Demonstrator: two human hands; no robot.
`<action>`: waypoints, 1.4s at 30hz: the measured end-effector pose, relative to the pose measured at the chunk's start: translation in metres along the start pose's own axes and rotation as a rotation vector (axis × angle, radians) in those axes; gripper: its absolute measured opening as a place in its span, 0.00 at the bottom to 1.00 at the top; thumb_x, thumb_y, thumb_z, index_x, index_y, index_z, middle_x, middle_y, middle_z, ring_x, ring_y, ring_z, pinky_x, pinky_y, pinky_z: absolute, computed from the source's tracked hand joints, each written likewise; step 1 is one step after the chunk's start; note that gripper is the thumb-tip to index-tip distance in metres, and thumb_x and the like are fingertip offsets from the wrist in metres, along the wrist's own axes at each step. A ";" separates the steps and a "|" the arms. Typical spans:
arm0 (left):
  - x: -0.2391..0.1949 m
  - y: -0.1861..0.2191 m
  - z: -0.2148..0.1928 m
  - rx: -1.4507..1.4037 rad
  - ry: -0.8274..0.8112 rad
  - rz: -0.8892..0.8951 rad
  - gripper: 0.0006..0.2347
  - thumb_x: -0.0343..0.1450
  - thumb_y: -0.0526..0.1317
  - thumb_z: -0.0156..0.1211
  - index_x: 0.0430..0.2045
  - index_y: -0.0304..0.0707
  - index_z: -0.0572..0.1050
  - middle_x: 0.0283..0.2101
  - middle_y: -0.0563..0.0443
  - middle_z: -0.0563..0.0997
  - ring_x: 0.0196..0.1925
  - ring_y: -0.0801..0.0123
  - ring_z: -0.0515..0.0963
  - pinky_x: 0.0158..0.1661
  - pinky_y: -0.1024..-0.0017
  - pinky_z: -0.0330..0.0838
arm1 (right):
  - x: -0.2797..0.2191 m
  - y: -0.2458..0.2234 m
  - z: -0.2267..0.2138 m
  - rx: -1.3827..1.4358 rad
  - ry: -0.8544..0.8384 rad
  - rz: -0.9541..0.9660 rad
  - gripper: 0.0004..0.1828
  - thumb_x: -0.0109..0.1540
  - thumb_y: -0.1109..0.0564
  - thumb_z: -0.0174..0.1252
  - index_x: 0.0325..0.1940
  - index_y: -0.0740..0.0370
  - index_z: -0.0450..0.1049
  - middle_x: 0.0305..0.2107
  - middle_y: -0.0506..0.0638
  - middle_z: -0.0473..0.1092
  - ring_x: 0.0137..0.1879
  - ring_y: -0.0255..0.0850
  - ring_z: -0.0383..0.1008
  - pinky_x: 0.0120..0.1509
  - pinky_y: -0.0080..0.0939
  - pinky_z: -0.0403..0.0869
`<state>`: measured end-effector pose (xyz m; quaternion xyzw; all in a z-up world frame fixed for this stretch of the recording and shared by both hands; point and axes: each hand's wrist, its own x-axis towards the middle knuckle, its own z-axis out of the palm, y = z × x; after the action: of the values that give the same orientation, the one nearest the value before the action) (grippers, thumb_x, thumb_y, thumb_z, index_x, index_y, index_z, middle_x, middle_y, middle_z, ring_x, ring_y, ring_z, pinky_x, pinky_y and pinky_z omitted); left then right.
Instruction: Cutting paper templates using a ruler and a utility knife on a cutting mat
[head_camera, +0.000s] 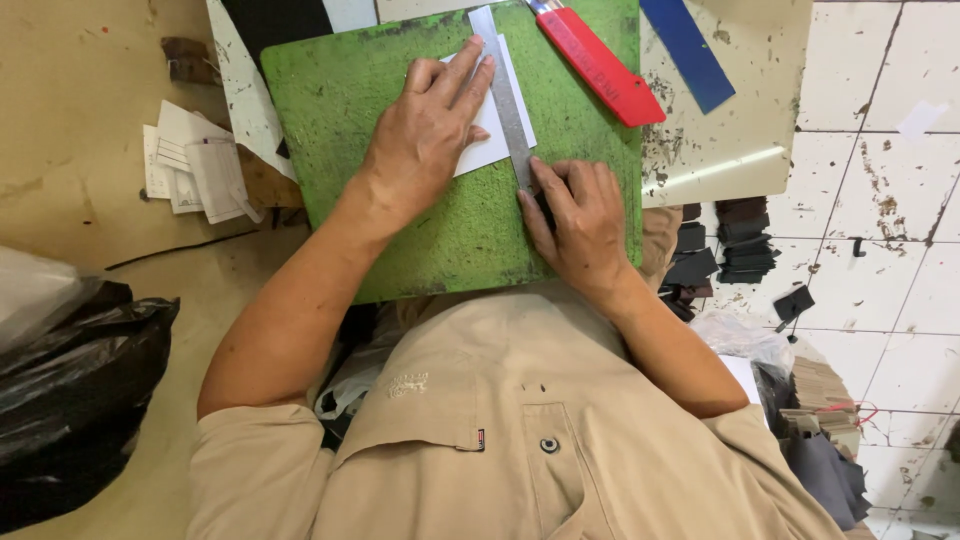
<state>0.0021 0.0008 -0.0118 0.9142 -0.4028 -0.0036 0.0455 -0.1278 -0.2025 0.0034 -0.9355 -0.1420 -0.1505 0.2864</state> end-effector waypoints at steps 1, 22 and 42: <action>0.001 0.000 -0.001 0.005 -0.024 -0.013 0.33 0.71 0.49 0.71 0.70 0.36 0.64 0.73 0.47 0.62 0.55 0.57 0.66 0.41 0.65 0.84 | 0.000 0.001 0.001 -0.008 0.002 -0.003 0.16 0.70 0.57 0.59 0.58 0.71 0.73 0.40 0.61 0.68 0.40 0.54 0.65 0.44 0.52 0.65; 0.000 0.001 0.002 0.073 -0.040 -0.006 0.32 0.73 0.52 0.67 0.71 0.38 0.64 0.73 0.48 0.62 0.53 0.59 0.65 0.36 0.70 0.83 | 0.000 0.000 0.000 0.046 0.021 0.024 0.16 0.70 0.58 0.57 0.58 0.72 0.72 0.40 0.62 0.68 0.41 0.56 0.65 0.45 0.53 0.65; -0.001 0.008 -0.007 -0.015 0.031 -0.017 0.29 0.72 0.47 0.66 0.67 0.35 0.66 0.71 0.42 0.64 0.53 0.58 0.69 0.42 0.73 0.82 | 0.004 0.002 0.005 -0.028 0.046 -0.015 0.13 0.67 0.58 0.61 0.53 0.68 0.76 0.36 0.58 0.67 0.37 0.52 0.65 0.40 0.49 0.64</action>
<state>-0.0046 -0.0030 -0.0043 0.9171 -0.3943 0.0073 0.0586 -0.1226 -0.2005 -0.0003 -0.9346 -0.1404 -0.1760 0.2754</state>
